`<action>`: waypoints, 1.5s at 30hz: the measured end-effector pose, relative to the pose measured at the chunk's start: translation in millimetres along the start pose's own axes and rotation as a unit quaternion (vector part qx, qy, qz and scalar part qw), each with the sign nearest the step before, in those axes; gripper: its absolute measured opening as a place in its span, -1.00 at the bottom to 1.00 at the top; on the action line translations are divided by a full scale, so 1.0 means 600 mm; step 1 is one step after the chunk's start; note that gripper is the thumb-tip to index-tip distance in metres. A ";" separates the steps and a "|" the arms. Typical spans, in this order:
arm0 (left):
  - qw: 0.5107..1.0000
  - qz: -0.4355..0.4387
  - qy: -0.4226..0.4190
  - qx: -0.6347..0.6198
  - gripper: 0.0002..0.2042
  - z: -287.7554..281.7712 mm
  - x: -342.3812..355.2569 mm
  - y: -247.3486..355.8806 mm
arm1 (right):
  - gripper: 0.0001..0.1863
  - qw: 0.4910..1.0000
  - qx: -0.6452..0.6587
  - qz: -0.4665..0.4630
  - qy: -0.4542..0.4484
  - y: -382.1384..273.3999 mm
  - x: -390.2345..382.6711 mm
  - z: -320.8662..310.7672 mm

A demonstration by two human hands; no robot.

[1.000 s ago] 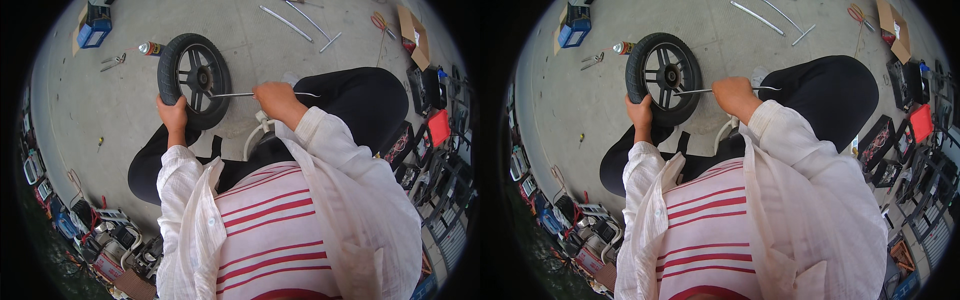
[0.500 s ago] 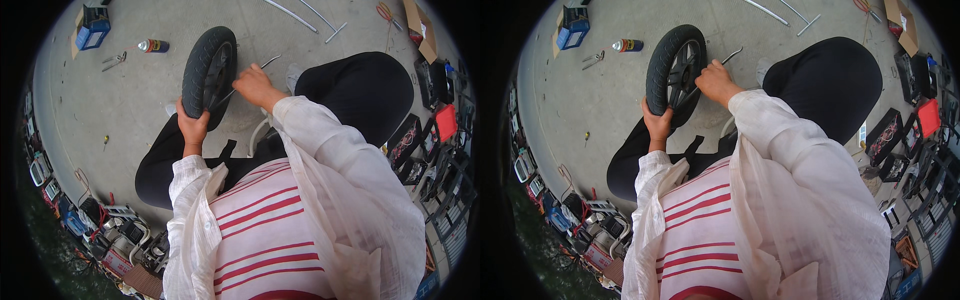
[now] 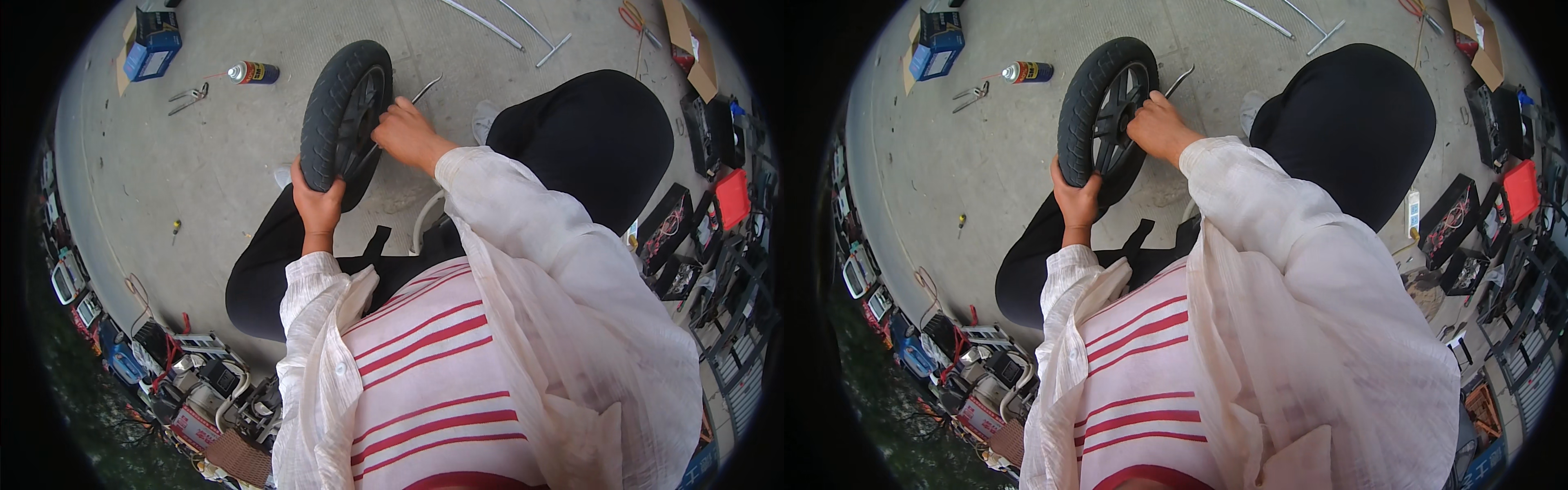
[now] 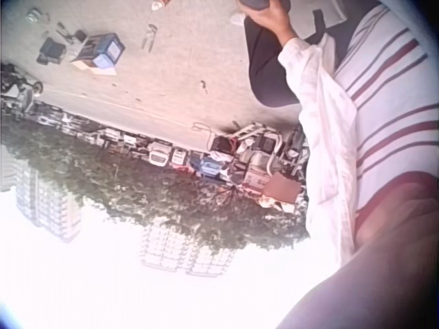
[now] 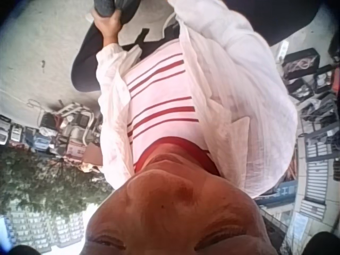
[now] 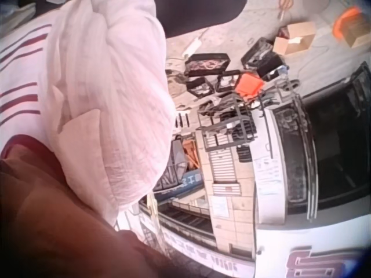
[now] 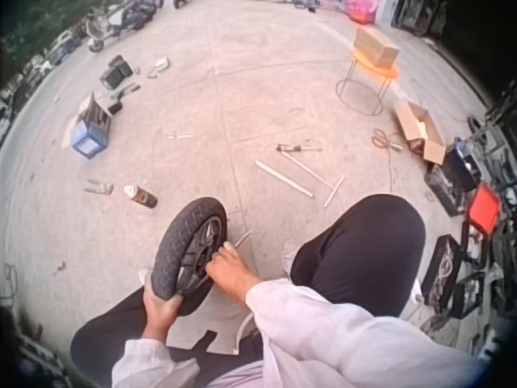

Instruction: The person uses a metal tire lever to pry the tire bead away from the rim of a small wheel. They repeatedly insert the lever between the tire and rim, rotate the wheel, and reposition the tool to work around the circumference.

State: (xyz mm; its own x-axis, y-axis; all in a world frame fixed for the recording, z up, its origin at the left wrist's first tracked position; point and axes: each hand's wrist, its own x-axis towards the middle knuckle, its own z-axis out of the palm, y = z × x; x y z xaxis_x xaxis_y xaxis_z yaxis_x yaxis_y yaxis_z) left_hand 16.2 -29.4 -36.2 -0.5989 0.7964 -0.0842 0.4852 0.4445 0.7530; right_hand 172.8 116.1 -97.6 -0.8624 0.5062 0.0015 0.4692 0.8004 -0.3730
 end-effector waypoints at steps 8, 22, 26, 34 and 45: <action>1.000 -0.011 0.012 0.000 -0.31 -0.005 -0.001 -0.026 | -0.86 0.999 -0.027 -0.027 -0.022 -0.020 0.029 0.025; 0.986 -0.115 0.086 -0.088 -0.47 -0.020 0.085 -0.053 | -0.85 0.982 0.054 0.082 -0.160 -0.061 -0.039 -0.025; 0.989 -0.106 0.087 -0.062 -0.49 -0.017 0.095 -0.040 | -0.87 0.988 0.067 0.082 -0.113 -0.079 -0.073 -0.038; 0.990 -0.097 0.091 -0.037 -0.50 -0.009 0.107 -0.015 | -0.82 0.994 0.012 0.085 -0.069 -0.114 -0.112 -0.030; 0.991 -0.096 0.097 -0.014 -0.48 0.000 0.111 0.001 | -0.75 0.986 0.046 0.077 -0.141 -0.130 -0.130 -0.054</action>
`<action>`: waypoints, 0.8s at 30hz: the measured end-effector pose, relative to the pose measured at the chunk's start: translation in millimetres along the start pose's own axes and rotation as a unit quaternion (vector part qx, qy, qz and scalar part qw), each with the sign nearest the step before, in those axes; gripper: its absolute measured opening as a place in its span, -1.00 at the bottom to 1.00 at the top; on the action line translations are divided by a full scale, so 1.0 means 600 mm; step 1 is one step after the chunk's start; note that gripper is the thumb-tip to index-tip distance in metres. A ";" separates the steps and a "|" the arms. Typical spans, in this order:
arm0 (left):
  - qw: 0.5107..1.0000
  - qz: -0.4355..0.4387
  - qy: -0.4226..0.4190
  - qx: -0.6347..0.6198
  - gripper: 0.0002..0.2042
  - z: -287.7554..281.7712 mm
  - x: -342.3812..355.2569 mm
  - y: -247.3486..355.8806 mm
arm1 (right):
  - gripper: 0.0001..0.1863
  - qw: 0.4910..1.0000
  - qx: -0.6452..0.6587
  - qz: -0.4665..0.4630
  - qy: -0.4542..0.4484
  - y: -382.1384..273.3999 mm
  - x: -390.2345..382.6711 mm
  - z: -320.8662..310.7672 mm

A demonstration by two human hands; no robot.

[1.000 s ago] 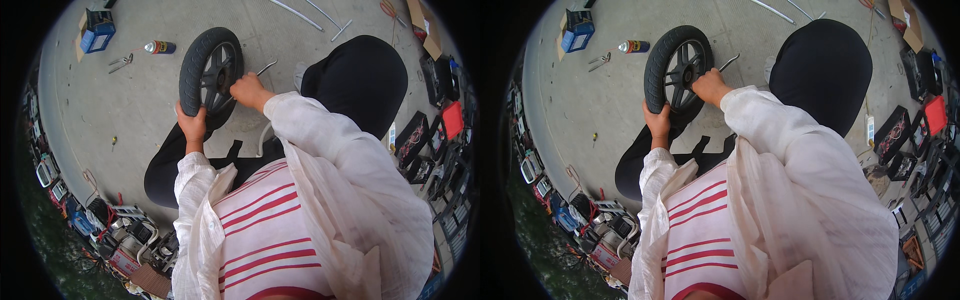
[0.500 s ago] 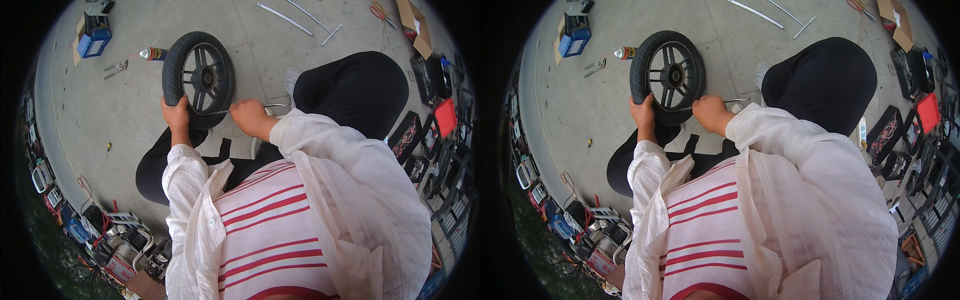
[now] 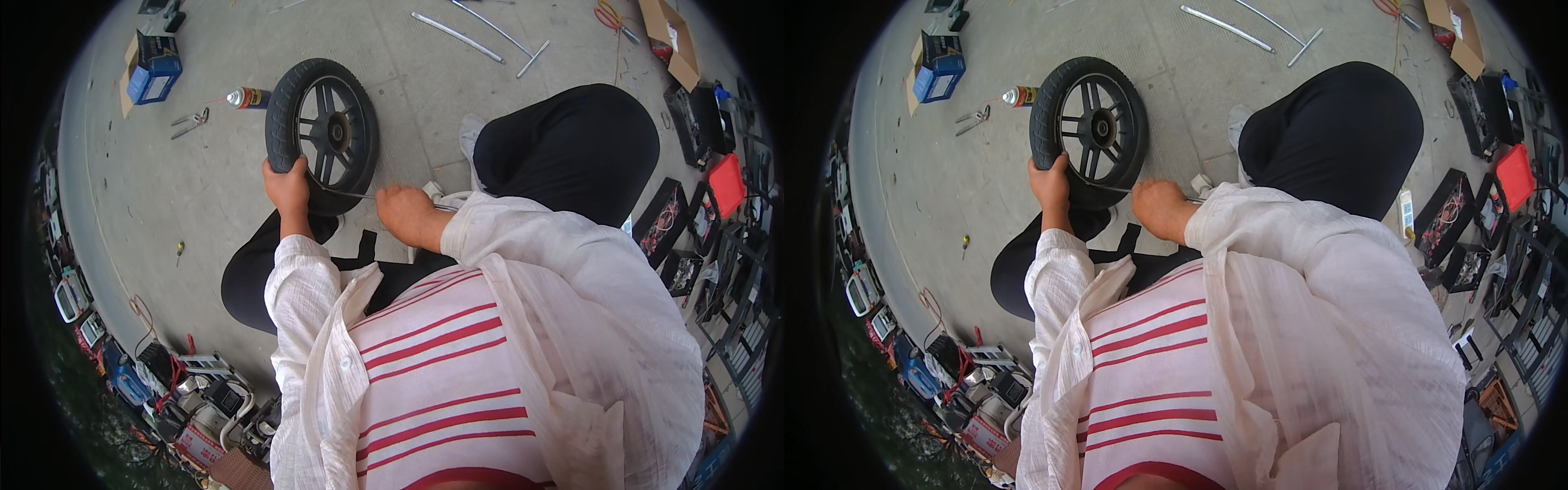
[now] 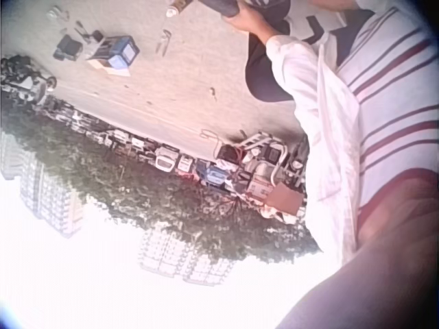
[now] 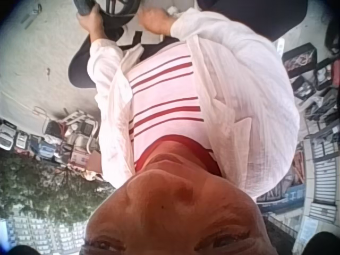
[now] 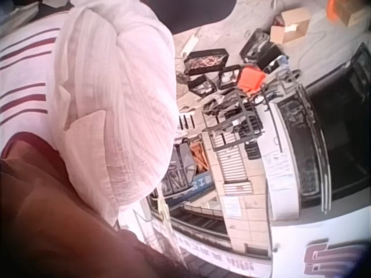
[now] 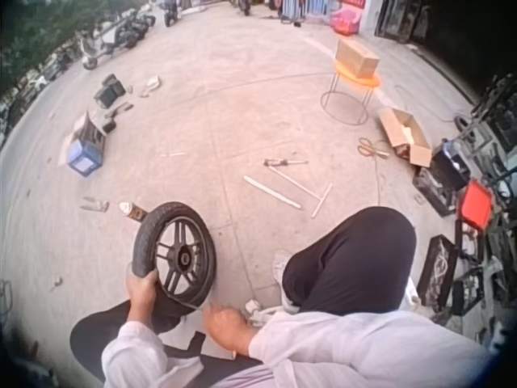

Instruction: The person uses a metal tire lever to pry the tire bead away from the rim of a small wheel. They repeatedly insert the lever between the tire and rim, rotate the wheel, and reposition the tool to work around the circumference.

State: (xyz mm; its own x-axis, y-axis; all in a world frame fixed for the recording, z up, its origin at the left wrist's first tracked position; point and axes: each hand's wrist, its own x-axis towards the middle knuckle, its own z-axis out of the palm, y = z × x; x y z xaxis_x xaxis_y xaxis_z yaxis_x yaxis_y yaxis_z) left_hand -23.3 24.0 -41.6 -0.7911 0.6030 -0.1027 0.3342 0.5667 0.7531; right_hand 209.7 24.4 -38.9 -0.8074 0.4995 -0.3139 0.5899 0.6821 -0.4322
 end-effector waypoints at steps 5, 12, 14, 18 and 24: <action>0.999 -0.021 0.017 0.024 -0.46 0.011 0.014 0.001 | -0.76 0.992 0.108 -0.012 -0.057 0.002 -0.018 -0.001; 0.996 -0.056 0.052 0.053 -0.42 0.015 0.018 0.010 | -0.80 0.993 0.093 0.023 -0.070 0.052 0.003 -0.039; 0.993 -0.070 0.073 0.053 -0.38 0.012 0.004 0.023 | -0.82 0.994 0.077 0.037 -0.062 0.059 0.009 -0.054; 0.993 -0.064 0.076 0.063 -0.24 0.019 0.011 0.035 | -0.78 0.990 0.088 0.070 -0.079 0.064 0.017 -0.056; 0.972 -0.060 -0.004 -0.227 -0.44 -0.004 0.021 -0.003 | -0.74 0.993 0.081 0.054 -0.071 0.073 0.029 -0.047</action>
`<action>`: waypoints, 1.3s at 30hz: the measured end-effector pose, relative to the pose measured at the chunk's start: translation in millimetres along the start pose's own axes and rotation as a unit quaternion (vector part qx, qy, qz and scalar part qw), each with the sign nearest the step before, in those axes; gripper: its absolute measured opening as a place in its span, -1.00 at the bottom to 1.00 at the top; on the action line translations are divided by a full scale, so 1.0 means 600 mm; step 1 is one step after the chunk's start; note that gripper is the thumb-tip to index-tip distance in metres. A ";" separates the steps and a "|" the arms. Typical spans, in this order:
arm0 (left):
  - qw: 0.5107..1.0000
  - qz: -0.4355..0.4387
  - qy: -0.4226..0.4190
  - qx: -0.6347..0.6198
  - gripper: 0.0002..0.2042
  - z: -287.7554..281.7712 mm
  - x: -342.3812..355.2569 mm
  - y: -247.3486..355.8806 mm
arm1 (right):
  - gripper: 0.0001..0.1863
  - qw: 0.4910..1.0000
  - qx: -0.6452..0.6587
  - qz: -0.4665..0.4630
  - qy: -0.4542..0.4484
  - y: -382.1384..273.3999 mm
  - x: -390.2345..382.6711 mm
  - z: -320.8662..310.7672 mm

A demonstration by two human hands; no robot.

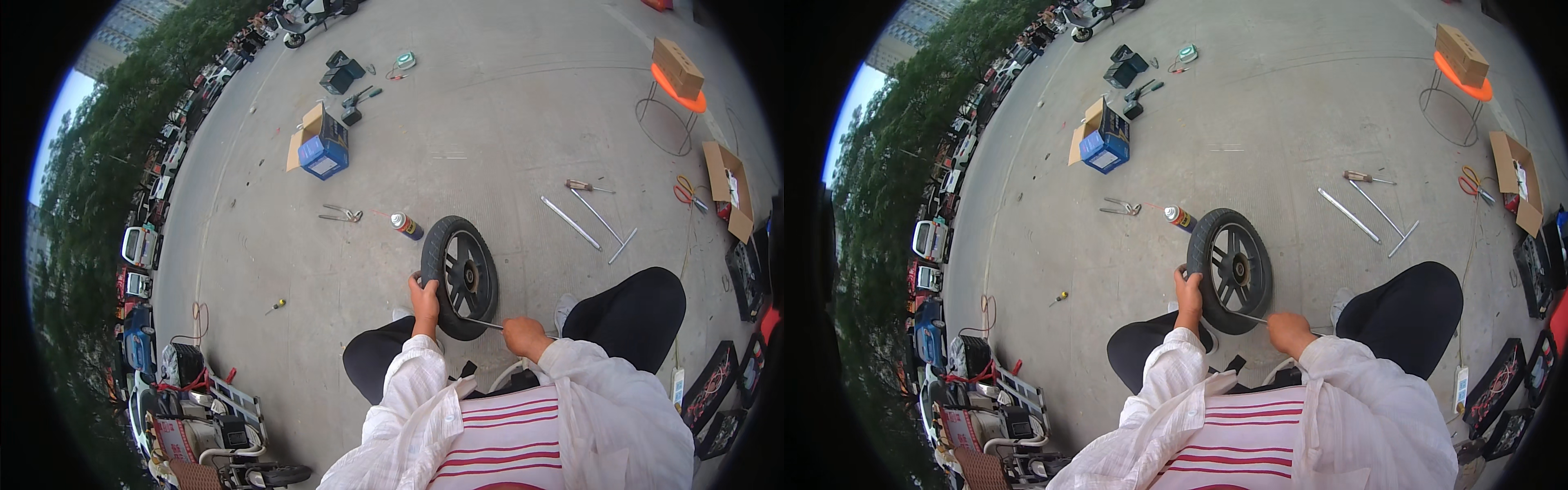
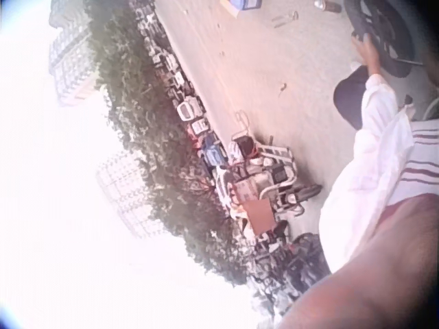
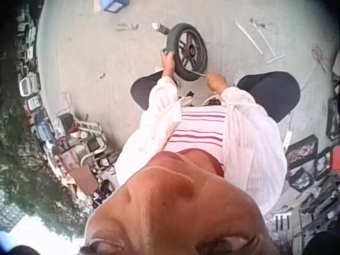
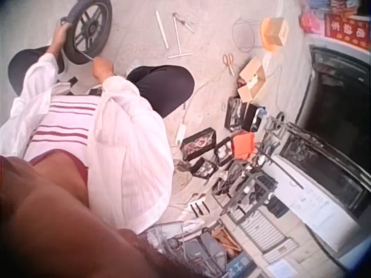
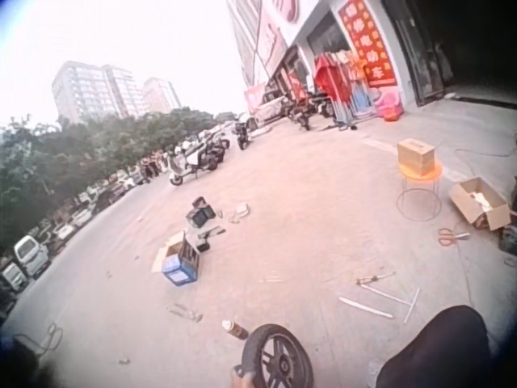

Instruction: The person uses a metal tire lever to pry the tire bead away from the rim of a small wheel. They repeatedly insert the lever between the tire and rim, rotate the wheel, and reposition the tool to work around the circumference.

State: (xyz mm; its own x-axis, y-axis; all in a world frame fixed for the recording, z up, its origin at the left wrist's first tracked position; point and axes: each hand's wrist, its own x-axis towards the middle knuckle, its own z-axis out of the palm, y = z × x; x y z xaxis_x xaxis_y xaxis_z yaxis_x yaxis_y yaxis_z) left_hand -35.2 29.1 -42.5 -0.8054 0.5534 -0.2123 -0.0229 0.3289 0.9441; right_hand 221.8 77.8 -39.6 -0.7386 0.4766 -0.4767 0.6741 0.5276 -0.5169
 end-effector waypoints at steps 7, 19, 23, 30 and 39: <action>0.987 0.020 -0.130 -0.097 -0.30 0.015 -0.028 0.015 | -0.72 0.998 -0.014 -0.001 0.057 0.024 -0.018 -0.027; 0.980 0.130 -0.067 0.138 0.02 0.044 -0.104 -0.014 | -0.70 0.997 -0.040 -0.001 0.060 0.035 -0.041 -0.016; 0.977 0.091 -0.071 0.182 -0.05 0.039 -0.124 -0.005 | -0.70 0.996 -0.054 -0.018 0.066 0.041 -0.044 -0.003; 0.940 0.056 -0.102 0.320 -0.12 0.018 -0.145 0.064 | -0.66 0.994 -0.038 -0.060 0.082 0.017 -0.083 -0.040; 0.965 0.071 -0.018 0.253 -0.19 0.037 -0.141 0.055 | -0.63 0.994 -0.024 -0.062 0.088 0.011 -0.074 -0.061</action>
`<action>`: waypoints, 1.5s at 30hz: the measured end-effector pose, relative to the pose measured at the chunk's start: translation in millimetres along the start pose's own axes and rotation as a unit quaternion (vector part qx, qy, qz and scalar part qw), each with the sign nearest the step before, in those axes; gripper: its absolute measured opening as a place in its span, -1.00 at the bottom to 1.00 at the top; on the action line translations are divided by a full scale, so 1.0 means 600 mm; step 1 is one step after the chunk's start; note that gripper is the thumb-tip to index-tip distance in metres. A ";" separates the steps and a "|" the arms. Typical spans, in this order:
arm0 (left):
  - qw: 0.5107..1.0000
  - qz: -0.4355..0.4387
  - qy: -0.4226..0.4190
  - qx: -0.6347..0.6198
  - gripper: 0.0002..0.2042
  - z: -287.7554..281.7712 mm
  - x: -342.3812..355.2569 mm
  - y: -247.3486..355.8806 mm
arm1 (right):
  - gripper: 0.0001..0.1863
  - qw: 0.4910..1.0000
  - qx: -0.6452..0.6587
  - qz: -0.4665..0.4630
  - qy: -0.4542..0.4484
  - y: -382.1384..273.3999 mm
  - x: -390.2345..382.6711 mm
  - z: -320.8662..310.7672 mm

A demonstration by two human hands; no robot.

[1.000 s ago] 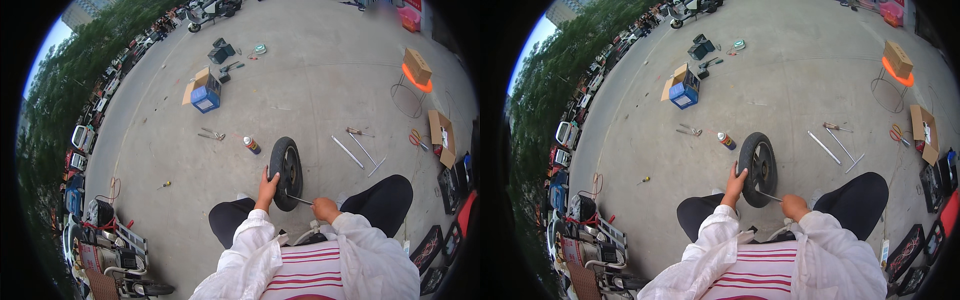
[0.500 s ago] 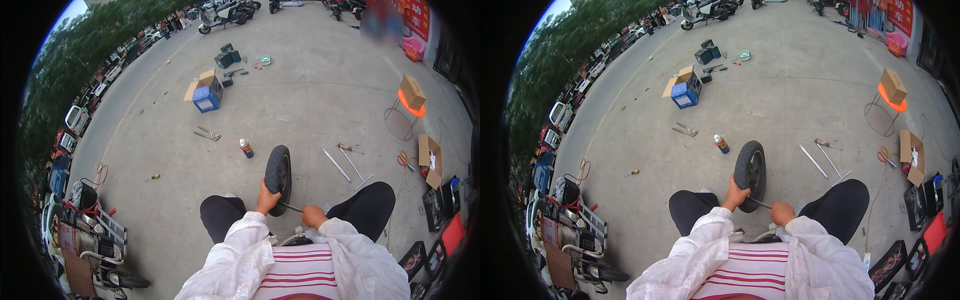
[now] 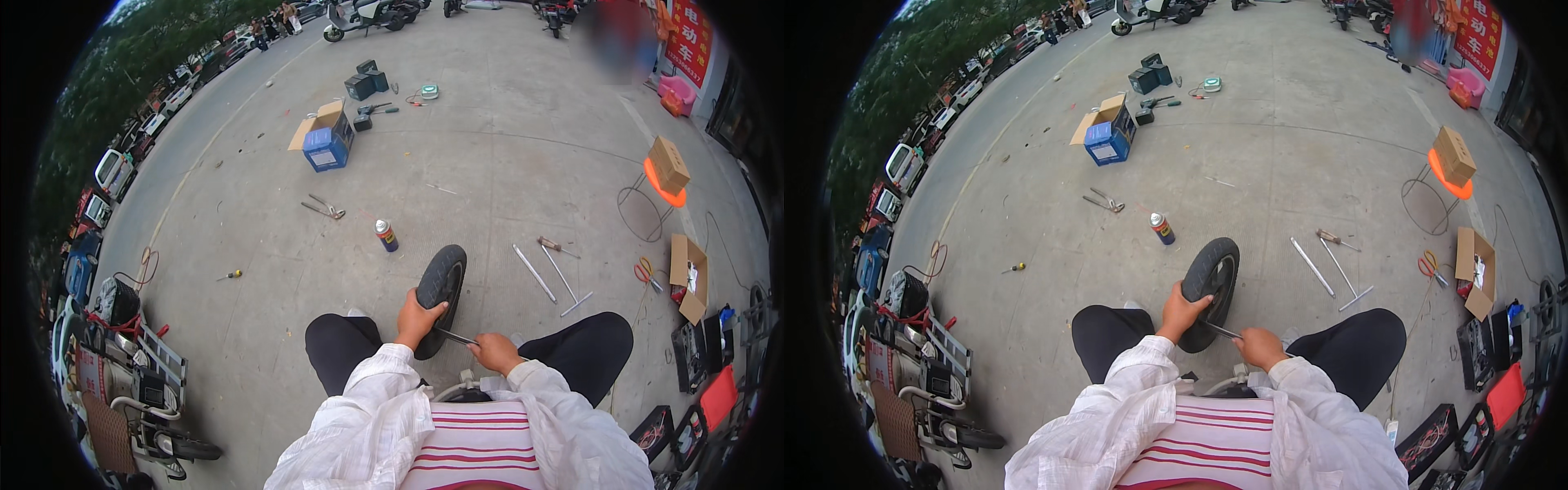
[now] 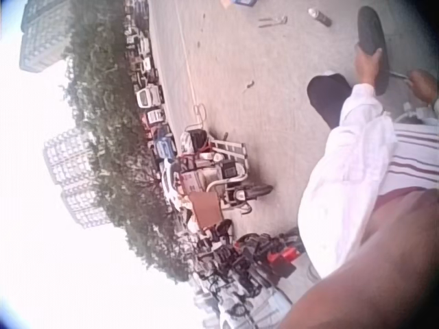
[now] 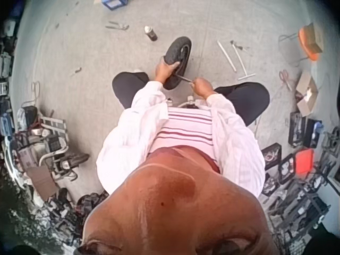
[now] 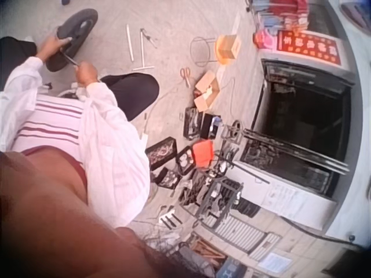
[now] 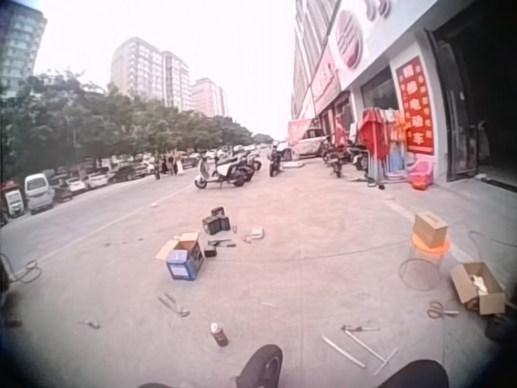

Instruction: The person uses a metal tire lever to pry the tire bead away from the rim of a small wheel. They repeatedly insert the lever between the tire and rim, rotate the wheel, and reposition the tool to work around the circumference.

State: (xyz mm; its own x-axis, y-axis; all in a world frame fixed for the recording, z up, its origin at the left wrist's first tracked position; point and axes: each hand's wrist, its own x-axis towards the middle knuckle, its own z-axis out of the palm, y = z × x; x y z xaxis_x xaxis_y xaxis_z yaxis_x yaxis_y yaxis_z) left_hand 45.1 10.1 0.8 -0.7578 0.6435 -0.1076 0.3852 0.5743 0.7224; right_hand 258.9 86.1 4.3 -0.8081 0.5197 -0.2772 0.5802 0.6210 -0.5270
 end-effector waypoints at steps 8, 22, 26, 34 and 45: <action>0.998 -0.036 -0.001 0.043 -0.29 -0.002 0.030 -0.002 | -0.64 0.999 0.043 -0.002 -0.024 0.004 0.032 0.024; 0.992 -0.073 0.006 0.100 -0.38 -0.014 0.062 0.007 | -0.71 0.987 -0.044 0.051 -0.142 0.063 0.066 0.106; 0.993 -0.071 0.004 0.094 -0.40 -0.019 0.062 0.017 | -0.73 0.987 -0.065 0.078 -0.129 0.061 0.069 0.093; 0.997 -0.030 0.017 0.076 -0.43 -0.020 0.046 0.004 | -0.83 0.990 -0.140 0.007 0.004 0.060 0.080 0.075; 0.998 0.035 -0.011 0.056 -0.38 -0.026 -0.001 -0.021 | -0.86 0.973 -0.193 -0.116 0.055 0.060 0.158 0.052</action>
State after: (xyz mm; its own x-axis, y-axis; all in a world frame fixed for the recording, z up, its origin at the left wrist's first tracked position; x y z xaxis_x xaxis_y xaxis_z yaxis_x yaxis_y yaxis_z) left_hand 32.6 -5.8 2.5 -0.7155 0.6945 -0.0751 0.4949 0.5798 0.6472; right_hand 199.8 139.6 -66.0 -0.9184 0.3857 -0.0879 0.3956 0.8921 -0.2185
